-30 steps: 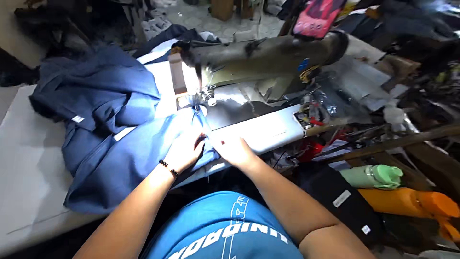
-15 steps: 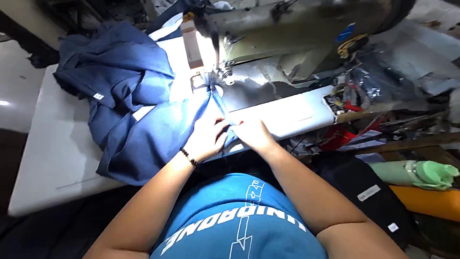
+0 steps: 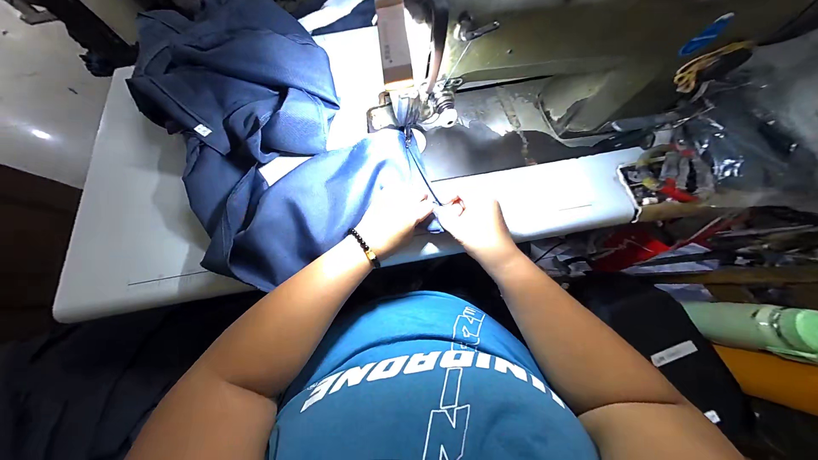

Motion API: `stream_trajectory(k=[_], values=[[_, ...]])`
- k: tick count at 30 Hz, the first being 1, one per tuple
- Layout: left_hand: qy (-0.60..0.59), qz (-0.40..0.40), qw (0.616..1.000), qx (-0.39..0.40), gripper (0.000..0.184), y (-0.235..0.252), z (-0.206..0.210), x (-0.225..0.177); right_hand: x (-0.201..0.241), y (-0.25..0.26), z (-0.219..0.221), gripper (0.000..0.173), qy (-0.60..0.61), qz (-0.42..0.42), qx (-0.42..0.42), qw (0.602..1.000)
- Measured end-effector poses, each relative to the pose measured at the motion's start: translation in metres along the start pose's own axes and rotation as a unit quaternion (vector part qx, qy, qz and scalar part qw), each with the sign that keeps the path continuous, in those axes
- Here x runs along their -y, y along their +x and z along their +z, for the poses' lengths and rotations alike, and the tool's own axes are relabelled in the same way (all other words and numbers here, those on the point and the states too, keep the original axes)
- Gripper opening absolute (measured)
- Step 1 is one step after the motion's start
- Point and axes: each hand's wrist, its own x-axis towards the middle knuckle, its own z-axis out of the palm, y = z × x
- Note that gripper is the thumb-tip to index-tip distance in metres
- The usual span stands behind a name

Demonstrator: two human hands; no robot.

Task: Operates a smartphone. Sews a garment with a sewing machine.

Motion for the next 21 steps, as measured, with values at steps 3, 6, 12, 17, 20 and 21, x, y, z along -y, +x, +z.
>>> stream_trajectory(k=[3,6,12,17,20,21], values=[[-0.035,-0.019,0.999,0.036,0.034,-0.009,-0.003,-0.003,0.000,0.001,0.000,0.009,-0.004,-0.005,0.004,1.000],[-0.004,-0.019,1.000,0.019,0.032,-0.003,-0.003,-0.002,0.002,0.006,-0.002,0.006,0.023,0.000,0.017,1.000],[0.020,0.010,1.000,-0.009,0.011,0.007,0.000,0.002,0.000,0.005,-0.001,0.006,0.014,0.013,0.022,1.000],[-0.058,-0.060,0.996,0.025,0.044,-0.016,0.001,-0.013,-0.006,0.004,-0.005,0.009,0.008,0.032,0.029,0.999],[-0.086,-0.093,0.991,0.033,0.047,-0.022,-0.002,-0.019,-0.003,0.002,-0.002,0.009,-0.020,0.010,0.025,0.999],[-0.091,-0.099,0.990,0.035,0.047,-0.024,-0.003,-0.020,0.000,0.001,-0.001,0.011,-0.042,-0.006,0.024,0.999]])
